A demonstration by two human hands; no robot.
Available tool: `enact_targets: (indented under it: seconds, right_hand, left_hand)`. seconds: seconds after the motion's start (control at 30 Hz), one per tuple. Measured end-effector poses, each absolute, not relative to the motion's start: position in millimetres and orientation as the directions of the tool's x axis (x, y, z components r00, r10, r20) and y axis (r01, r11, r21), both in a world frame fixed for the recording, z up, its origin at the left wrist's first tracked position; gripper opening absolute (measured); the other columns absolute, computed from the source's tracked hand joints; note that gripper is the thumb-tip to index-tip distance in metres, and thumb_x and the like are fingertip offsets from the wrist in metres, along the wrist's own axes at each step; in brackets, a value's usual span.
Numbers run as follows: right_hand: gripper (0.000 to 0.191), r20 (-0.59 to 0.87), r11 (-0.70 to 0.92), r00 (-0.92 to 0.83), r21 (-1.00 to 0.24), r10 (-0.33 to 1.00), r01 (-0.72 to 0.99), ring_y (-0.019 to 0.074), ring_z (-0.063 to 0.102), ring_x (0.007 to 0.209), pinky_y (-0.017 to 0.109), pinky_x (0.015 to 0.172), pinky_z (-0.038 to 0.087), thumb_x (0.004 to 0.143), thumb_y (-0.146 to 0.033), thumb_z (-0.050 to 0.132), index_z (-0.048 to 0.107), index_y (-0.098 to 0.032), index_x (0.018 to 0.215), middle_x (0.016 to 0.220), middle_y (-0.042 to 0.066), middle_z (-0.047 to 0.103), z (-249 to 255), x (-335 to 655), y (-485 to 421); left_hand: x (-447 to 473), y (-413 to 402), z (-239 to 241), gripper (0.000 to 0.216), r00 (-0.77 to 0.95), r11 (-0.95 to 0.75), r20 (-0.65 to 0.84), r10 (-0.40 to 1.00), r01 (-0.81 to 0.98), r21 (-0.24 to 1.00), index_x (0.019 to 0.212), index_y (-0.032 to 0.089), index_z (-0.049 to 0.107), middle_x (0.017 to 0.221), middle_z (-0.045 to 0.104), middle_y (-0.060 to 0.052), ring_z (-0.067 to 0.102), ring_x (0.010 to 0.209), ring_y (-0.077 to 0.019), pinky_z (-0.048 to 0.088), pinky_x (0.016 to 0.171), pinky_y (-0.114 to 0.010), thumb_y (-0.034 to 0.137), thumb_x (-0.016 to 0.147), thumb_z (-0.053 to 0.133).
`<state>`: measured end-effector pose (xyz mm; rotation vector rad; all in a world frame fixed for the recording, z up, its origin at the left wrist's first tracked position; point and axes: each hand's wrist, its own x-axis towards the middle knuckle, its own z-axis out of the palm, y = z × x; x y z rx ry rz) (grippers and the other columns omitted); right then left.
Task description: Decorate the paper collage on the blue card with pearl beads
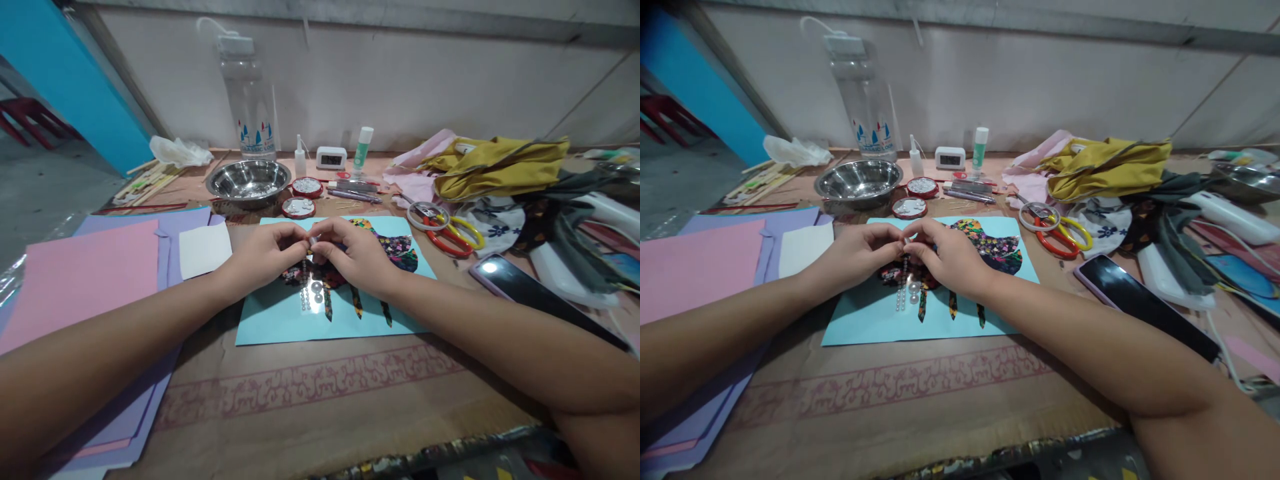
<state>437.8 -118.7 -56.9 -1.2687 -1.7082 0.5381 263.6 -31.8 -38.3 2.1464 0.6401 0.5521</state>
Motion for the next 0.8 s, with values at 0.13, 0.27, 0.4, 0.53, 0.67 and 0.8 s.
enact_targets:
  seconds: [0.13,0.27,0.4,0.53,0.67,0.8]
  right_hand:
    - [0.014,0.353,0.34,-0.044,-0.851,0.935,0.4,0.0119,0.062,0.065,0.027,0.065,0.049,0.093,-0.025,0.055,0.057,-0.019,0.106,0.069,-0.004,0.063,-57.2,438.0,-116.7]
    - [0.016,0.354,0.341,-0.037,-0.86,0.934,0.379,0.0117,0.062,0.066,0.027,0.066,0.049,0.094,-0.026,0.055,0.057,-0.019,0.108,0.071,-0.004,0.063,-57.3,438.3,-116.5]
    - [0.016,0.414,0.375,-0.044,-0.768,0.909,0.519,0.0132,0.063,0.072,0.029,0.072,0.048,0.094,-0.025,0.057,0.06,-0.02,0.109,0.076,-0.002,0.065,-56.5,438.1,-118.1]
    - [0.017,0.47,0.398,-0.055,-0.673,0.881,0.623,0.0158,0.066,0.082,0.03,0.078,0.048,0.092,-0.02,0.059,0.061,-0.022,0.108,0.089,0.001,0.07,-56.2,437.3,-119.3]
    - [0.016,0.479,0.407,-0.066,-0.655,0.875,0.637,0.0174,0.068,0.088,0.031,0.081,0.049,0.092,-0.019,0.058,0.062,-0.021,0.108,0.094,0.003,0.072,-56.5,436.7,-119.3]
    - [0.015,0.471,0.413,-0.094,-0.639,0.877,0.649,0.017,0.068,0.089,0.03,0.08,0.05,0.092,-0.018,0.057,0.062,-0.02,0.106,0.096,0.003,0.073,-56.5,436.8,-119.7]
  left_hand:
    - [265.0,-32.5,-38.0,0.019,0.783,-0.446,0.133,0.607,0.198,0.873,0.083,0.016,0.068,0.079,0.07,-0.002,0.062,0.074,-0.0153,0.047,0.066,-0.024,0.031,0.084,0.057]
    - [264.1,-32.4,-37.4,0.028,0.784,-0.441,0.141,0.604,0.183,0.879,0.086,0.015,0.068,0.081,0.07,-0.002,0.061,0.073,-0.0146,0.046,0.064,-0.023,0.04,0.089,0.056]
    - [263.0,-32.4,-37.0,0.028,0.769,-0.496,0.166,0.617,0.217,0.841,0.086,0.015,0.067,0.078,0.068,-0.001,0.059,0.069,-0.0138,0.043,0.06,-0.023,0.041,0.089,0.057]
    - [262.8,-33.3,-36.4,0.022,0.751,-0.584,0.216,0.625,0.266,0.767,0.081,0.016,0.066,0.076,0.066,0.0,0.058,0.07,-0.0144,0.042,0.062,-0.024,0.034,0.088,0.056]
    - [262.8,-34.0,-36.1,0.022,0.747,-0.605,0.221,0.627,0.288,0.742,0.079,0.016,0.064,0.073,0.065,0.0,0.057,0.068,-0.0146,0.042,0.061,-0.025,0.034,0.087,0.055]
    - [263.0,-34.9,-35.9,0.018,0.746,-0.597,0.214,0.631,0.291,0.748,0.077,0.016,0.063,0.071,0.064,0.0,0.057,0.067,-0.0144,0.043,0.061,-0.025,0.03,0.084,0.053]
